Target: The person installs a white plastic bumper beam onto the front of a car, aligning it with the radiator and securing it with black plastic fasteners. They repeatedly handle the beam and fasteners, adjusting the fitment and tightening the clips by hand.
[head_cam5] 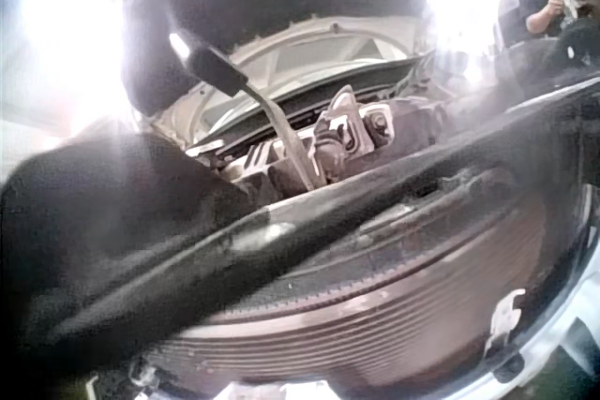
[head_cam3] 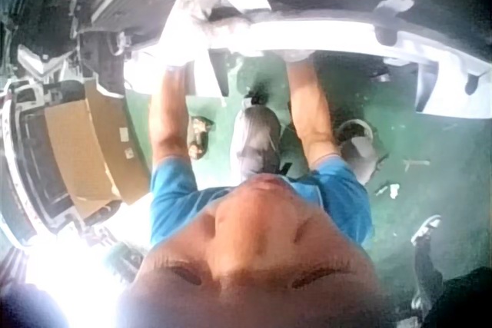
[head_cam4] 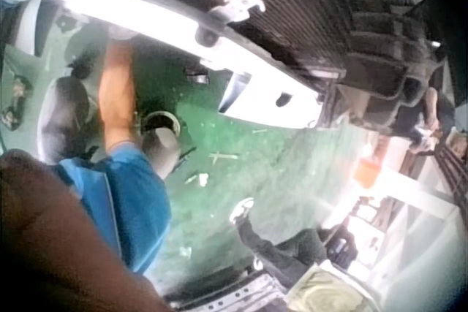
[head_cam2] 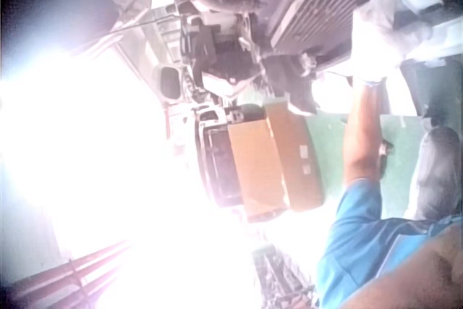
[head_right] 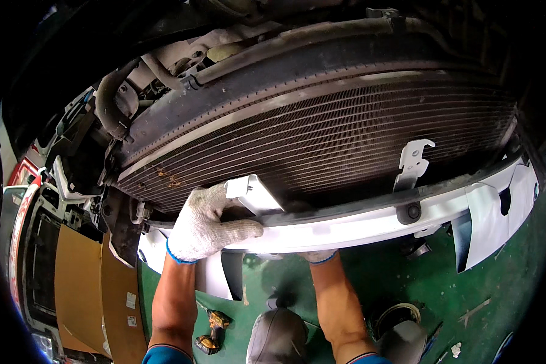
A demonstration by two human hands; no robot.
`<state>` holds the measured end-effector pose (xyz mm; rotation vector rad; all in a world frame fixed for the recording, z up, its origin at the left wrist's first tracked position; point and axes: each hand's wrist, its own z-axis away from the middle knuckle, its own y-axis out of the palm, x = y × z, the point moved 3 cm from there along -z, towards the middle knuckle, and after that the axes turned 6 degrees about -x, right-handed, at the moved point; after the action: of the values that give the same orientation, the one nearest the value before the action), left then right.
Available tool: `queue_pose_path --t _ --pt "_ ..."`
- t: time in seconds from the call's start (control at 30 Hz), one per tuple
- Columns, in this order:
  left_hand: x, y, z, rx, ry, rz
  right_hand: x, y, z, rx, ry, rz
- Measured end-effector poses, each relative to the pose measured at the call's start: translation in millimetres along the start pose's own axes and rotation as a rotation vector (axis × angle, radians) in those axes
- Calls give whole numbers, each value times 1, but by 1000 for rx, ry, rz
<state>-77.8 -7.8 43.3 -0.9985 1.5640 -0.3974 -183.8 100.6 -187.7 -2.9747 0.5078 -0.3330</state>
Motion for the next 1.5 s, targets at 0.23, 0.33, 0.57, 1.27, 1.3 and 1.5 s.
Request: queue_pose_path --t 0.23,0.33,0.57,1.27,1.3,1.5 --pt "0 -1 1 -33 11 54 5 -1 7 -8 107 -41" --pt "5 0 2 -21 20 107 13 -8 4 -55 182 -58" --pt "-6 10 0 -118 84 -96 8 -4 12 -90 139 -2" --pt "-23 17 3 -110 -185 -106 9 7 11 -87 189 -213" --pt "-24 17 2 -119 -196 -90 8 7 10 -85 187 -221" --pt "-24 17 1 -150 -157 -83 2 -6 1 -45 149 -299"
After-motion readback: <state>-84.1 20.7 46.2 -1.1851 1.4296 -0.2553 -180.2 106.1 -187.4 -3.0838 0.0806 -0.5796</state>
